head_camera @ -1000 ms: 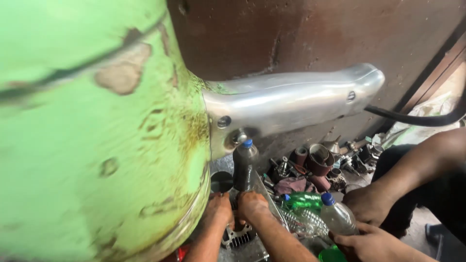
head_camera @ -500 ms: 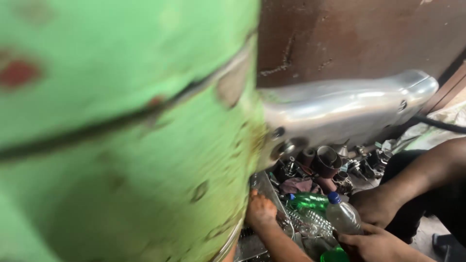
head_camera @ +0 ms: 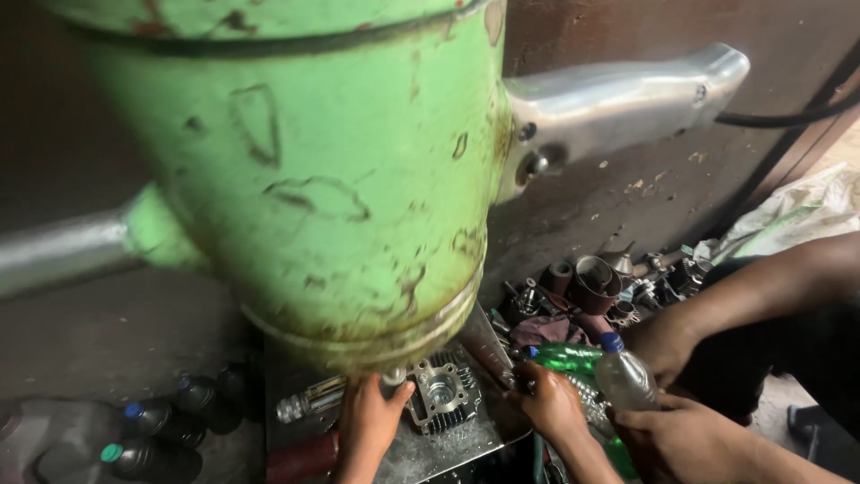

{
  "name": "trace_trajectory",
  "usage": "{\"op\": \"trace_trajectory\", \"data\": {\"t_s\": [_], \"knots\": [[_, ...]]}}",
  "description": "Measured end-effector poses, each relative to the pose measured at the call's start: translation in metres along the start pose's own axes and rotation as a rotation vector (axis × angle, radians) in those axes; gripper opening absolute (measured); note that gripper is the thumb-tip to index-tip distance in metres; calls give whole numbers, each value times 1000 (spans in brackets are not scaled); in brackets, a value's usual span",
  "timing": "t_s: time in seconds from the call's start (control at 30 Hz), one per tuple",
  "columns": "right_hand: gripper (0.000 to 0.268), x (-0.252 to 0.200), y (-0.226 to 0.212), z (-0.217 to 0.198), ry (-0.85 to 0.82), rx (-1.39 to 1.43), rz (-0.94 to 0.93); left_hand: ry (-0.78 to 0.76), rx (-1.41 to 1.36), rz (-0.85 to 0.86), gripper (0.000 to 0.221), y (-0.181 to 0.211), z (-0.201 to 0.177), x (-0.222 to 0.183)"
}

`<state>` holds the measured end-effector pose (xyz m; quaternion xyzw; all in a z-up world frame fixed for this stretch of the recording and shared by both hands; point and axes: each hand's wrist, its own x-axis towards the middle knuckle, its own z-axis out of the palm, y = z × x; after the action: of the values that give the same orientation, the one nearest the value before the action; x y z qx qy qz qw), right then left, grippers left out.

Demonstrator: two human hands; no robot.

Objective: Boring a motorcycle engine cylinder using a vertical boring machine.

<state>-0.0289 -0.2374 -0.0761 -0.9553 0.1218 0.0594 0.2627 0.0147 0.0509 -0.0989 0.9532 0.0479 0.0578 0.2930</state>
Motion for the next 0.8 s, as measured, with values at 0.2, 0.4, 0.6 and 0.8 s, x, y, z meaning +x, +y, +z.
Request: {"op": "trace_trajectory", "data": {"t_s": [0.2,0.4,0.6,0.8], "knots": [[58,-71,-40,-68,204,79,-350,122,-246,93,40,2,-22,-15],[37,-57,-102,-85,64,-86,-693,78,-341,111,38,16,-26,-24],[47,-15,-130,-33,-31,-173,-686,85,-358,455,64,21,4,-16],[47,-9,-140,-61,238,-209,-909,19,-317,296,52,31,73,-10]]}}
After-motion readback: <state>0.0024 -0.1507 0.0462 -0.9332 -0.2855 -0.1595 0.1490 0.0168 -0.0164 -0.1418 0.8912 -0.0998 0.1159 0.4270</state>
